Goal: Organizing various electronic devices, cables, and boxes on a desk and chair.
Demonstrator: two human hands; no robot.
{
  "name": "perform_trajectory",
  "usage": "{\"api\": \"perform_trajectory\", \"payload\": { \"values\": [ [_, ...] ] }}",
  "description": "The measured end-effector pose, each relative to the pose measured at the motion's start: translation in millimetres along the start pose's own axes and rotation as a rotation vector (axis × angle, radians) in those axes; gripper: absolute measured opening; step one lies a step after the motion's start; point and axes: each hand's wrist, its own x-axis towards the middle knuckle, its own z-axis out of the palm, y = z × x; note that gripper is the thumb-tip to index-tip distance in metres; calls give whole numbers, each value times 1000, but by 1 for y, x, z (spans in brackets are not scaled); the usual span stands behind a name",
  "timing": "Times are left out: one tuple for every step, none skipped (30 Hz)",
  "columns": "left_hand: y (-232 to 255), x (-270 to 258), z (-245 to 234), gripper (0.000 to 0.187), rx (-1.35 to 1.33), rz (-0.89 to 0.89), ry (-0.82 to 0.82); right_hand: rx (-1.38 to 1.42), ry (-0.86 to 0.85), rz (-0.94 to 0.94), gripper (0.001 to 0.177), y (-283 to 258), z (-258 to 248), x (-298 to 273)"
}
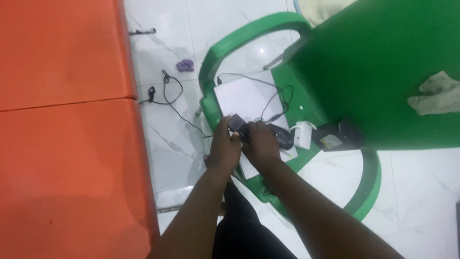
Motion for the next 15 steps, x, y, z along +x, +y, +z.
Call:
{"api": "perform_trajectory", "payload": {
  "values": [
    [-13,6,6,56,-4,6,11,-1,7,-11,38,-9,-12,-5],
    [-26,11,12,56,-91,172,146,56,111,-39,48,-18,-24,-12],
    [-39,15,17,56,-177,336,282,114,214,-66,58,-29,-37,-20],
    [-36,9,12,56,-183,346,298,114,224,-83,58,-33,-44,-24],
    [-33,2,7,57,-238,395,350,183,295,-164,59,-37,-52,-29],
    [-32,-4,-2,58,-285,445,406,261,367,-246,60,-46,-56,-34],
    [-19,-20,-21,58,-282,456,427,270,377,-266,60,-58,-68,-40],
    [-6,-37,-39,59,-381,401,368,298,348,-276,60,-70,-81,-45],
    [7,-55,-57,60,-480,348,308,325,318,-287,60,-82,-93,-51],
    [6,-61,-70,60,-493,362,332,321,326,-317,60,-94,-105,-56],
    [4,-68,-82,61,-517,392,354,351,279,-351,63,-106,-116,-62],
    [3,-75,-96,61,-540,420,381,383,229,-388,66,-118,-128,-67],
    [0,-78,-105,61,-551,432,410,380,232,-421,66,-128,-139,-68],
    [-5,-81,-116,58,-589,408,416,304,185,-479,67,-139,-147,-71],
    [-11,-84,-126,56,-626,385,420,226,140,-535,68,-151,-156,-75]
  ]
}}
